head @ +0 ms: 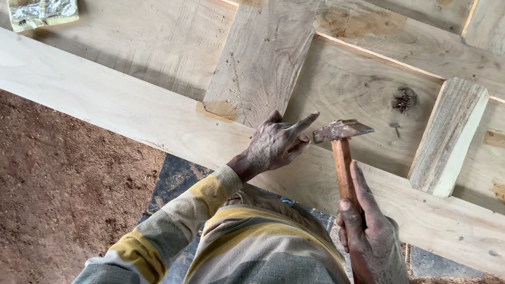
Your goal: The person hammers nails into a wooden frame with a hammer, picking up the nails and positioning them before driving them into the wood.
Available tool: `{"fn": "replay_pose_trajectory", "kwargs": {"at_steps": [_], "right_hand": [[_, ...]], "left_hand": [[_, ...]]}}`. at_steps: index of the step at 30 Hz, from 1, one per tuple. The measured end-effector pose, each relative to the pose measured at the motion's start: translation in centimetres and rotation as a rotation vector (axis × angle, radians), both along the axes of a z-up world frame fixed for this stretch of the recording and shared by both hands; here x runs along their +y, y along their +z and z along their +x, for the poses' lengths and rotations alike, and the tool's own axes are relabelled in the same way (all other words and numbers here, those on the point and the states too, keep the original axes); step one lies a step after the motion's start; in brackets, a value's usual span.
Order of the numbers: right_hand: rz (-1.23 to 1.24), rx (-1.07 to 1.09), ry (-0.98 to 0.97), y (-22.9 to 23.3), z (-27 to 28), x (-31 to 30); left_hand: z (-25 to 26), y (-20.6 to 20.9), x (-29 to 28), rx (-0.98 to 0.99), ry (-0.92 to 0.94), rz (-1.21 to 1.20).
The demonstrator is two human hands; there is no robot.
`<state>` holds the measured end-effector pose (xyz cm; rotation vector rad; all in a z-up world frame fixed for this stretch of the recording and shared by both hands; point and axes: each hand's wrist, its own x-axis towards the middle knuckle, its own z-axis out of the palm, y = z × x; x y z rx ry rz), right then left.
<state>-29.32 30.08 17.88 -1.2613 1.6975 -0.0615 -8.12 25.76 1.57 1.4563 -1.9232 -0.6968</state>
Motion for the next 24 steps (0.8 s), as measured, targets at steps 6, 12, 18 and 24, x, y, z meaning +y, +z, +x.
{"fn": "replay_pose_trajectory", "kwargs": {"at_steps": [6,12,18,24], "right_hand": [[0.088,0.204,0.108,-0.5,1.1,-0.6],[-0.531,-0.396,0.328,-5.4,-3.0,-0.7],[-0.124,0.006,0.165,-3.4,-2.3,0.2],[-0.197,0.008,0.123,-1.7,-0.9,-0.3]], "left_hand": [[-0.3,-0.4,0.1,0.030,0.008,-0.007],[-0.3,-0.3,-0.3,-0.050,-0.008,0.085],[-0.3,-0.3,-0.3,0.039,0.014,0.005],[0.0,0.3,-0.4,-0.039,-0.016,0.090]]}}
